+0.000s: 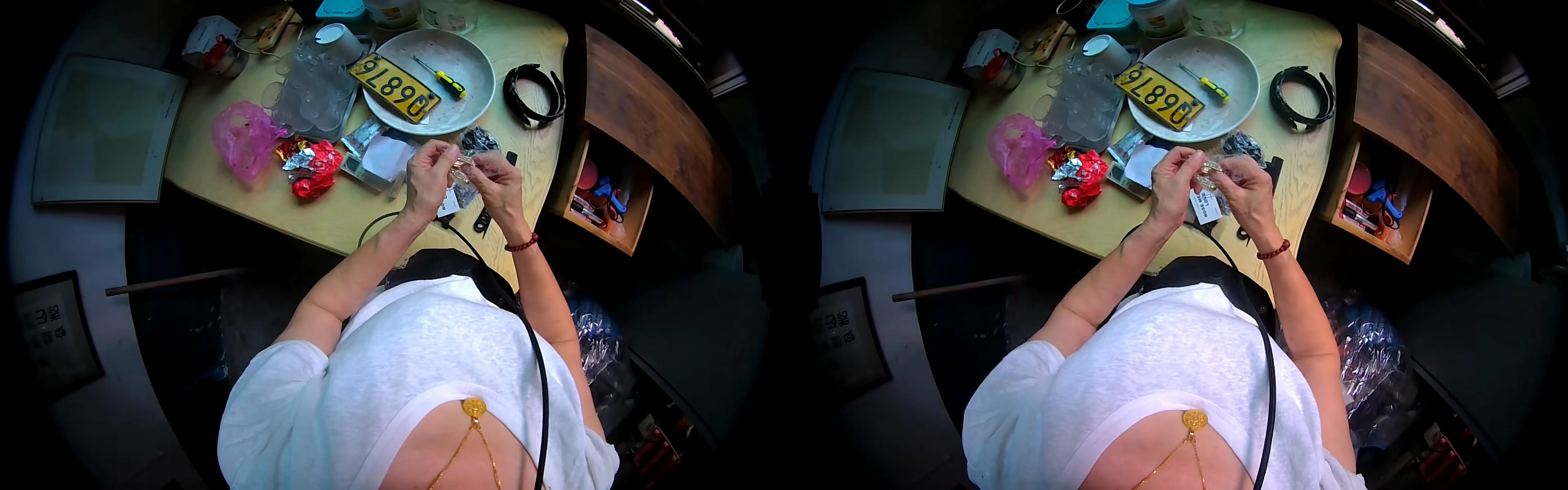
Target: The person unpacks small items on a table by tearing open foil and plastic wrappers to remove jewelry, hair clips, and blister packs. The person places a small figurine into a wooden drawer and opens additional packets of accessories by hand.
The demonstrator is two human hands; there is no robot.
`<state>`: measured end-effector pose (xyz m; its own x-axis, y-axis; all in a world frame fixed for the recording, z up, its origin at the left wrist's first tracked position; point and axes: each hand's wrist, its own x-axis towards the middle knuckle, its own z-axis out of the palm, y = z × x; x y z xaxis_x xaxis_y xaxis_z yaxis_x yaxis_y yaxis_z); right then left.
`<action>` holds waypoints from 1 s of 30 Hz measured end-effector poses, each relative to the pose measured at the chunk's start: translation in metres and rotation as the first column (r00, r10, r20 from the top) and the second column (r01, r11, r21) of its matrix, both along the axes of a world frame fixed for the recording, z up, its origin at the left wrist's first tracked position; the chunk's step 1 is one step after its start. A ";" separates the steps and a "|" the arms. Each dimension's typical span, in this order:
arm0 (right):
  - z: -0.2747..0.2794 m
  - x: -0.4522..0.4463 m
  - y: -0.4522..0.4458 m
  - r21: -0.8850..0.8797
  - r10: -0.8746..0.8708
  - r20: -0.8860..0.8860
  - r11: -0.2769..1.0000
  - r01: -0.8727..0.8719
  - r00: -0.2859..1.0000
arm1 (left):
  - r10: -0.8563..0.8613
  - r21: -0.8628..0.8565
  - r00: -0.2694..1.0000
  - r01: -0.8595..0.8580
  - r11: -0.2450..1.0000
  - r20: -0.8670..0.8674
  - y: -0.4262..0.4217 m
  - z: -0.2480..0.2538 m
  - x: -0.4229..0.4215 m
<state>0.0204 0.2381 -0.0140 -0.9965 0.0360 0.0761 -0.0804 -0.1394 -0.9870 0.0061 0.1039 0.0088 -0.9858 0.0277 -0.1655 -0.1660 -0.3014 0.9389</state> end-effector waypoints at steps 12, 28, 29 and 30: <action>0.016 0.012 0.014 -0.575 -0.175 0.178 0.780 0.247 0.968 | -0.186 -0.596 0.977 0.090 0.798 -0.102 -0.037 -0.030 -0.014; 0.063 0.025 0.034 -0.078 0.237 -0.079 0.967 -0.243 0.968 | -0.540 -0.432 0.835 0.452 0.781 -0.104 -0.022 0.061 0.016; 0.065 0.023 0.039 -0.079 0.235 -0.077 0.967 -0.240 0.969 | -0.554 -0.482 0.822 0.435 0.761 -0.133 -0.022 0.063 0.016; 0.069 0.021 0.043 0.010 0.267 -0.116 0.964 -0.267 0.957 | -0.568 -0.530 0.807 0.414 0.740 -0.162 -0.023 0.066 0.016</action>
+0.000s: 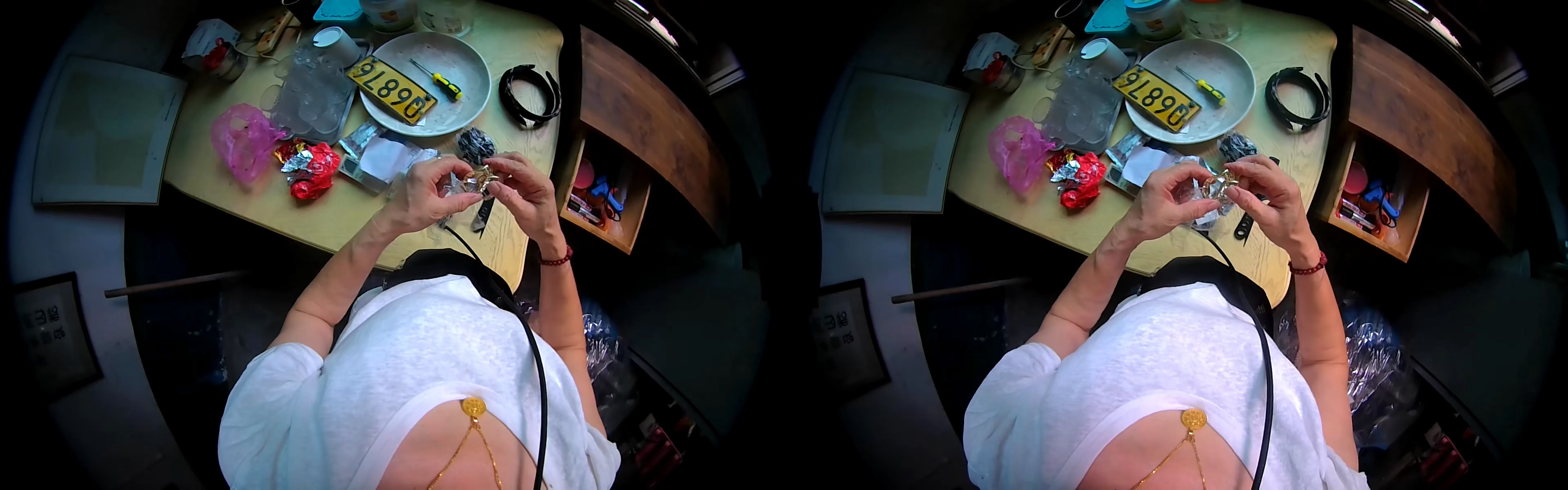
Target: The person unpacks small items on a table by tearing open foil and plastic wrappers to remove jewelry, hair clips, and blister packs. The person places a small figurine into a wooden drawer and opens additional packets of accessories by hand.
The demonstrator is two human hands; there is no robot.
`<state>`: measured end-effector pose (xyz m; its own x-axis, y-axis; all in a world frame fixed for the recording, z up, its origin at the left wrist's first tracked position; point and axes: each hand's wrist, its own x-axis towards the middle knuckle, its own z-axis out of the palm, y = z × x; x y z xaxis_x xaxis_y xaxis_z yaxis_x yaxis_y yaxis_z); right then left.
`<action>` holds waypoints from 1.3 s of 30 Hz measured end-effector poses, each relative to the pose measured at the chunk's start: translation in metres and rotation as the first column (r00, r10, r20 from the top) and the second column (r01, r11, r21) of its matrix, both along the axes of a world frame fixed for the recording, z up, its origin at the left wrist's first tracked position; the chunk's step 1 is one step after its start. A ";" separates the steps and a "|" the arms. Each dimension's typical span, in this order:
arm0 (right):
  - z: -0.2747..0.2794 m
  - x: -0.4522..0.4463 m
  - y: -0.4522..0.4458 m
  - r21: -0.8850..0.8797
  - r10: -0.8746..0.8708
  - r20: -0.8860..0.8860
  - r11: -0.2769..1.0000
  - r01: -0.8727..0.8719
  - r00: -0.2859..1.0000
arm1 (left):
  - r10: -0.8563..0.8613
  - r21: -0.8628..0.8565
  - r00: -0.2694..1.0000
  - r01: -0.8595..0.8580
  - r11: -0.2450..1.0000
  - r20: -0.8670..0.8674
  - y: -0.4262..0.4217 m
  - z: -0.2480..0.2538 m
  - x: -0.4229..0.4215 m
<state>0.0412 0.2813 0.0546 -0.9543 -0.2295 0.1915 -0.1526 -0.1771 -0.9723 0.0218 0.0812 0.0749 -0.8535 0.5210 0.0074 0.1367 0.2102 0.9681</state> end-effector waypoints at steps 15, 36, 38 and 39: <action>0.005 0.011 -0.005 -0.232 -0.086 -0.127 0.971 0.055 0.988 | -0.084 0.262 0.996 0.074 0.962 0.028 0.000 0.008 0.003; -0.020 0.025 -0.028 -0.899 0.374 0.336 0.401 0.176 0.865 | -0.007 0.470 0.969 -0.114 0.875 0.247 0.026 0.007 0.021; -0.018 0.025 -0.028 -0.898 0.372 0.324 0.409 0.160 0.870 | -0.012 0.463 0.971 -0.103 0.880 0.238 0.025 0.008 0.021; -0.020 0.026 -0.027 -0.898 0.372 0.324 0.410 0.159 0.870 | -0.017 0.456 0.973 -0.092 0.885 0.230 0.024 0.008 0.021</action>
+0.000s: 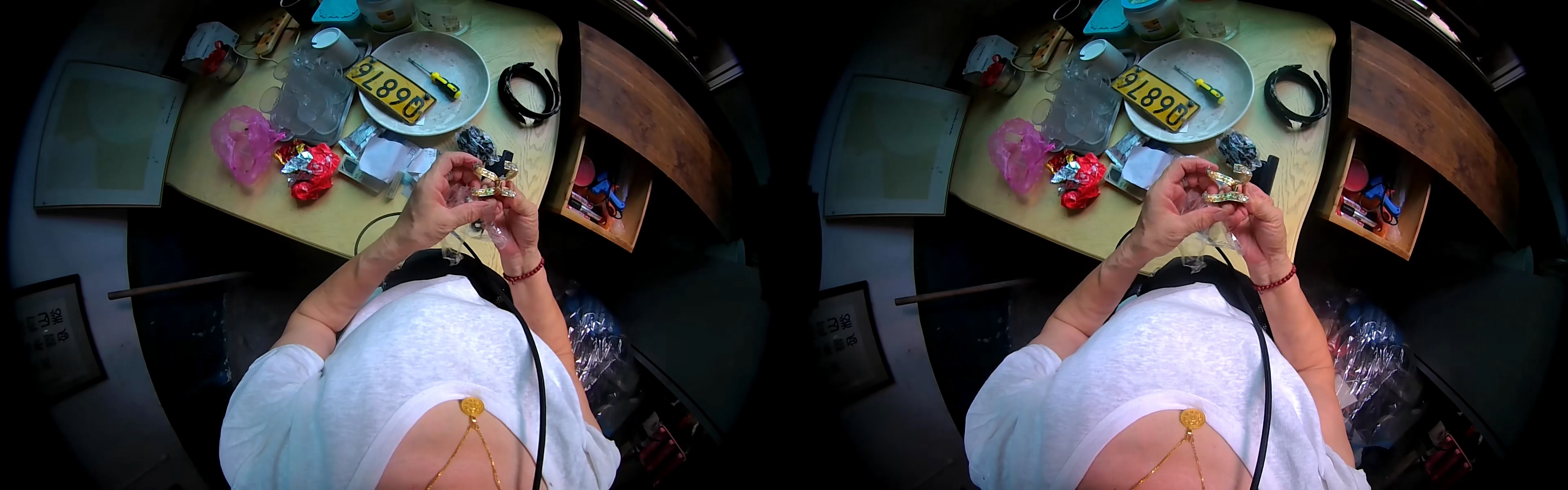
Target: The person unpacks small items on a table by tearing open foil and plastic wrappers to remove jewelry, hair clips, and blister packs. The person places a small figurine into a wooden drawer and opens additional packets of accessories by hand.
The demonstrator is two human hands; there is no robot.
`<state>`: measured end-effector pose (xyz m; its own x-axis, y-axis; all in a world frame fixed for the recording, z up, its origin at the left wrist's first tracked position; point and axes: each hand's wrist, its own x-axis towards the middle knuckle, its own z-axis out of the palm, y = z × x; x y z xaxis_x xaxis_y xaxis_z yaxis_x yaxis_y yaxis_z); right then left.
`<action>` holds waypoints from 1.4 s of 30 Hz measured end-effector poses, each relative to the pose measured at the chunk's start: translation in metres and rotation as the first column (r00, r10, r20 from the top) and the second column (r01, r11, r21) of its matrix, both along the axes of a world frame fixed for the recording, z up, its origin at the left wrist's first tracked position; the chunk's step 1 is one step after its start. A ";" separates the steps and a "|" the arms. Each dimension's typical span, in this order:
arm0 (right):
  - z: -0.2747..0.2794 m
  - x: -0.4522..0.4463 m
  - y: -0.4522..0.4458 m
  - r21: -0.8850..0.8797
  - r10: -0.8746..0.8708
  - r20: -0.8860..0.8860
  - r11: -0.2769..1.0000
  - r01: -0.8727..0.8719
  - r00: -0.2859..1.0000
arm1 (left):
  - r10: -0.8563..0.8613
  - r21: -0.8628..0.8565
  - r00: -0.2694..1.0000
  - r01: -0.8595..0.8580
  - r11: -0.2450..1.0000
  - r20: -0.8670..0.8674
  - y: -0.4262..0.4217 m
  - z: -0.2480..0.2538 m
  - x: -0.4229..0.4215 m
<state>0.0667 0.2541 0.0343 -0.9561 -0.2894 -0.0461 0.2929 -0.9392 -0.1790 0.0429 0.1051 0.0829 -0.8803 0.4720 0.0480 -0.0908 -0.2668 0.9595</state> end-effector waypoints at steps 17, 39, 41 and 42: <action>0.012 -0.001 0.003 0.626 -0.118 -0.111 0.762 0.162 0.987 | 0.000 -0.202 0.999 0.008 0.979 0.040 -0.031 -0.018 0.011; 0.006 0.018 -0.045 0.675 0.112 -0.074 0.737 -0.033 0.991 | 0.220 -0.053 0.963 -0.215 0.975 0.153 -0.061 -0.022 0.061; 0.008 0.014 -0.054 0.722 0.115 -0.067 0.692 -0.031 0.991 | 0.205 -0.045 0.971 -0.201 0.979 0.123 -0.067 -0.031 0.054; 0.004 0.008 -0.058 0.758 0.120 -0.080 0.651 -0.018 0.989 | 0.175 -0.033 0.980 -0.173 0.984 0.096 -0.072 -0.037 0.048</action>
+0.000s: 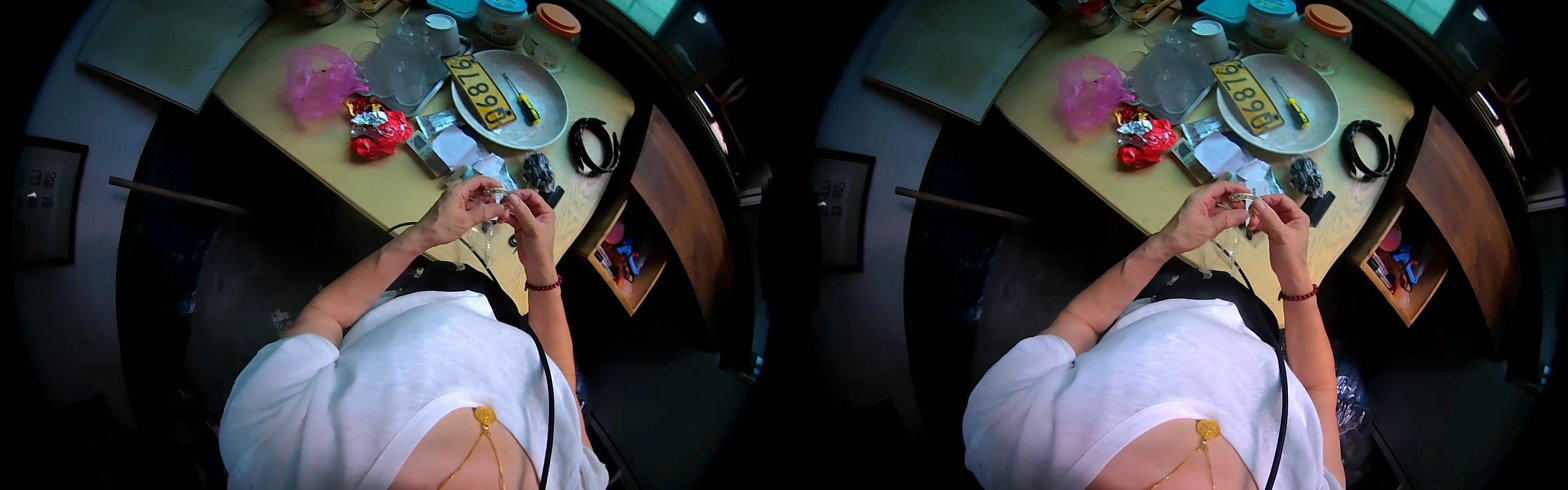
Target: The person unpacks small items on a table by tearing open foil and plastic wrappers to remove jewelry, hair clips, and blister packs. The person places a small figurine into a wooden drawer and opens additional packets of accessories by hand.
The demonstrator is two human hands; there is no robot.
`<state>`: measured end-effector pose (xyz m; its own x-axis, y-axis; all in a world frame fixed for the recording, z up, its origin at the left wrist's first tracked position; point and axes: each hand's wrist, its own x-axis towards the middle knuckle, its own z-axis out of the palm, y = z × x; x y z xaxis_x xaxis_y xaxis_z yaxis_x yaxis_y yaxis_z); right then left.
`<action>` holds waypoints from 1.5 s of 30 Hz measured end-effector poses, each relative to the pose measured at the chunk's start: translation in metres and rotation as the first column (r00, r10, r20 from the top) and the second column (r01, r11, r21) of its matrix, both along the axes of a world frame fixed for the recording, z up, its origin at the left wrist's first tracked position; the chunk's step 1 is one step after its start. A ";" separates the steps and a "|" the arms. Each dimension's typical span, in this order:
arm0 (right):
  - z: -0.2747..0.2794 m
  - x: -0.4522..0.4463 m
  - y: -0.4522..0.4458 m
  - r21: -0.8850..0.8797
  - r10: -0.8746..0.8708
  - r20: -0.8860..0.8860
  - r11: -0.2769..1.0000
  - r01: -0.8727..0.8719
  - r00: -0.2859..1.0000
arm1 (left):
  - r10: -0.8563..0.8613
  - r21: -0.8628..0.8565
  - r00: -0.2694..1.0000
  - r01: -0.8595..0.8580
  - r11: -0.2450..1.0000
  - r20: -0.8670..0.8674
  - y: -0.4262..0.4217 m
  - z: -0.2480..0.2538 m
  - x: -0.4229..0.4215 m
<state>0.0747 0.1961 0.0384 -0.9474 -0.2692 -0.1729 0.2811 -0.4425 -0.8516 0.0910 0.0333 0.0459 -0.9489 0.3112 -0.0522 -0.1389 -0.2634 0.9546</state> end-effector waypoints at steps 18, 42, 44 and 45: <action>-0.065 -0.055 -0.108 0.289 -0.073 0.343 0.957 -0.031 0.937 | 0.661 -0.073 0.735 -0.658 0.749 0.151 -0.313 -0.035 -0.178; -0.058 -0.070 -0.113 0.616 -0.398 0.245 0.768 0.175 0.884 | 0.492 0.042 0.865 -0.498 0.866 0.101 -0.431 -0.050 -0.357; -0.065 -0.073 -0.114 0.591 -0.398 0.270 0.788 0.175 0.877 | 0.132 -0.139 0.989 -0.122 0.983 0.063 -0.429 -0.025 -0.314; -0.071 -0.075 -0.113 0.592 -0.382 0.285 0.791 0.152 0.879 | 0.137 -0.144 0.988 -0.125 0.982 0.072 -0.435 -0.034 -0.303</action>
